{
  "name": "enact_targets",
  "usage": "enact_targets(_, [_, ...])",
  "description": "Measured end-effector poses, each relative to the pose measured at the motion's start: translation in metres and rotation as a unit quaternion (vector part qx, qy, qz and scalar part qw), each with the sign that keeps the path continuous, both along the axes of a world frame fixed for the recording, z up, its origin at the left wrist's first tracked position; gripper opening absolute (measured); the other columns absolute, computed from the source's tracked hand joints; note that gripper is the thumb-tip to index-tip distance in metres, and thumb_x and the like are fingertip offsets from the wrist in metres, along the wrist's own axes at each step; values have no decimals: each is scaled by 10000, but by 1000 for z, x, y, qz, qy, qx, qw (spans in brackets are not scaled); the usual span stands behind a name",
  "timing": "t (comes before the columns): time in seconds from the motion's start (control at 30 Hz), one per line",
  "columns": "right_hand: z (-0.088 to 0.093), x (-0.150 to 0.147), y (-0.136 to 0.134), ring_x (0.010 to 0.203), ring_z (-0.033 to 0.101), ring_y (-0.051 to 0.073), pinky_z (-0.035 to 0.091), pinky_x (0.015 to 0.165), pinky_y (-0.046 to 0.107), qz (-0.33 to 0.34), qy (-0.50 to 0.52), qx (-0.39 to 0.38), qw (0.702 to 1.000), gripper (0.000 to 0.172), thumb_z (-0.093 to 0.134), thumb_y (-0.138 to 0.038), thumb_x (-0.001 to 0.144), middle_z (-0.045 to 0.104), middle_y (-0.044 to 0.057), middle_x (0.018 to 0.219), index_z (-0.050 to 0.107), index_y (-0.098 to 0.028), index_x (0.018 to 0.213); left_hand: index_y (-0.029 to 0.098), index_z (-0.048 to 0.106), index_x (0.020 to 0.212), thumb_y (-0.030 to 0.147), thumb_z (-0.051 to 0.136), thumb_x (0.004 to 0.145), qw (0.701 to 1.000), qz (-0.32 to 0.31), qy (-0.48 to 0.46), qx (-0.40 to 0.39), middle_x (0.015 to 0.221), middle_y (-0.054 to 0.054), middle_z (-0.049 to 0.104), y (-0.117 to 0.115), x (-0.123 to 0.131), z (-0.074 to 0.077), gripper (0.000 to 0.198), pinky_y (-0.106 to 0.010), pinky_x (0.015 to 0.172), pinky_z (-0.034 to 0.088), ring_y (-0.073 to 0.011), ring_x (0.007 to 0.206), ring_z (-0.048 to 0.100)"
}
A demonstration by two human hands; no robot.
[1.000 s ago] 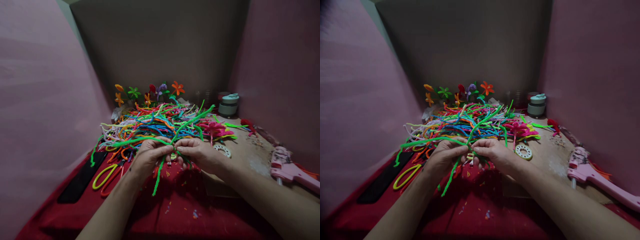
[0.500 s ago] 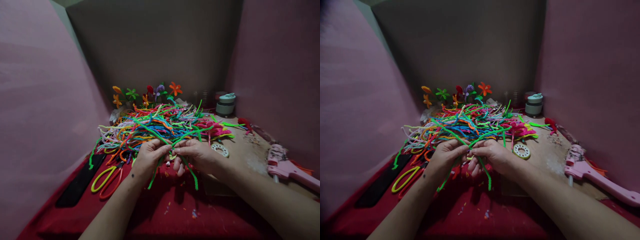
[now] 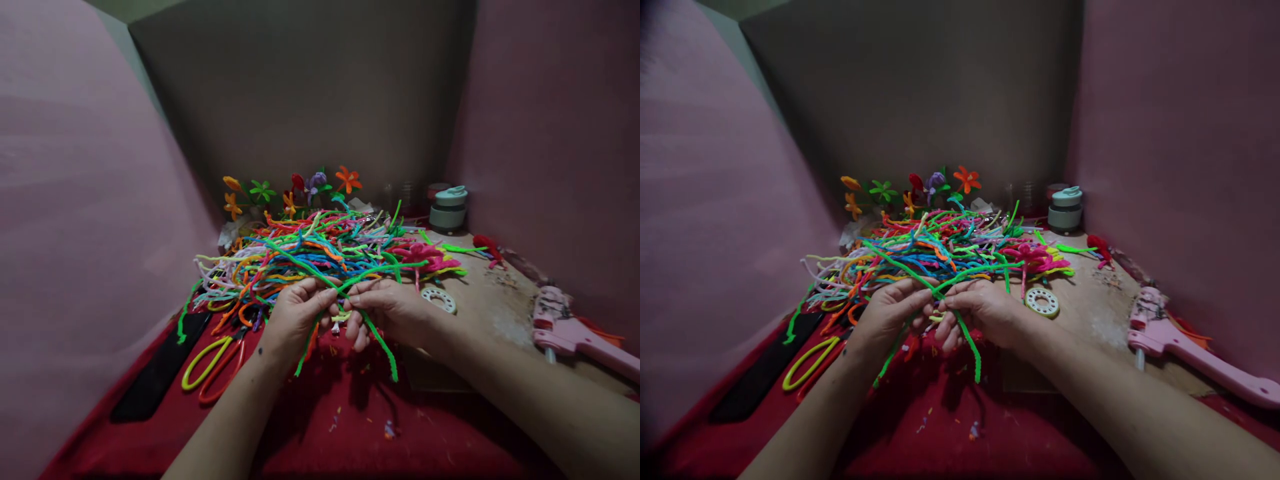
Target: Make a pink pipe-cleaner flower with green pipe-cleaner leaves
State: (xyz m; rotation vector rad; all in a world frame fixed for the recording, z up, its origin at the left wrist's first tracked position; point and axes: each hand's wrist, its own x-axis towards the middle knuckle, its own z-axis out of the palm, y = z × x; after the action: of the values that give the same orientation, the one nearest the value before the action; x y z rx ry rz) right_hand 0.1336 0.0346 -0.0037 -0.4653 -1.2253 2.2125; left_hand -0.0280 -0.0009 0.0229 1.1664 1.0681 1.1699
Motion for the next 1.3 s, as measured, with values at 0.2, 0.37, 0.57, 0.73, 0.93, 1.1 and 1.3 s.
enact_targets(0.2, [-3, 0, 0, 521, 645, 186, 505, 504, 294, 11, 14, 14, 1000, 153, 561, -185, 741, 677, 90, 663, 583, -104, 869, 123, 603, 855, 283, 628, 729, 999, 14, 42, 18, 557, 10, 570, -2, 3, 0, 205, -157, 394, 340, -48, 410, 452])
enact_targets(0.37, [6, -1, -5, 527, 573, 101, 438, 503, 207, -66, -55, 45, 995, 107, 648, -195, 684, 625, 37, 607, 645, -100, 733, 116, 599, 812, 272, 625, 726, 998, 18, 57, 13, 544, 5, 569, -2, 3, 2, 180, -157, 385, 323, -51, 403, 451])
enact_targets(0.57, [6, 0, -6, 449, 466, 50, 358, 400, 170, -69, -63, 31, 995, 145, 709, -227, 636, 589, 9, 594, 656, -102, 686, 141, 583, 811, 285, 622, 725, 1000, 8, 11, -20, 535, 21, 551, -1, 1, -1, 173, -139, 365, 282, -36, 383, 429])
enact_targets(0.73, [4, 1, -4, 437, 498, 55, 396, 382, 172, -39, -63, 13, 997, 162, 705, -211, 653, 621, 25, 657, 667, -102, 767, 130, 571, 739, 282, 631, 705, 999, 19, 24, -19, 510, 15, 553, -1, 3, 0, 167, -144, 358, 285, -42, 366, 435])
enact_targets(0.93, [4, 1, -1, 402, 506, 58, 402, 347, 167, -30, -56, -10, 998, 199, 710, -189, 648, 624, 18, 621, 660, -90, 812, 133, 554, 712, 270, 627, 703, 999, 27, 40, -1, 504, 14, 554, -3, 5, 2, 155, -159, 364, 309, -56, 369, 444])
enact_targets(1.1, [4, 1, -1, 368, 499, 70, 405, 328, 185, -38, -38, -32, 998, 217, 719, -186, 622, 637, 12, 584, 641, -101, 805, 133, 586, 781, 257, 623, 707, 1000, 13, 27, -4, 498, 21, 548, -4, 5, 3, 149, -157, 361, 305, -57, 371, 442])
enact_targets(1.3, [4, 2, -2, 402, 524, 77, 418, 346, 179, -44, -13, -24, 999, 173, 691, -170, 642, 634, 17, 597, 635, -103, 792, 133, 604, 753, 268, 631, 705, 1000, 14, 21, -8, 494, 18, 558, -4, 4, 2, 146, -154, 369, 308, -53, 376, 447])
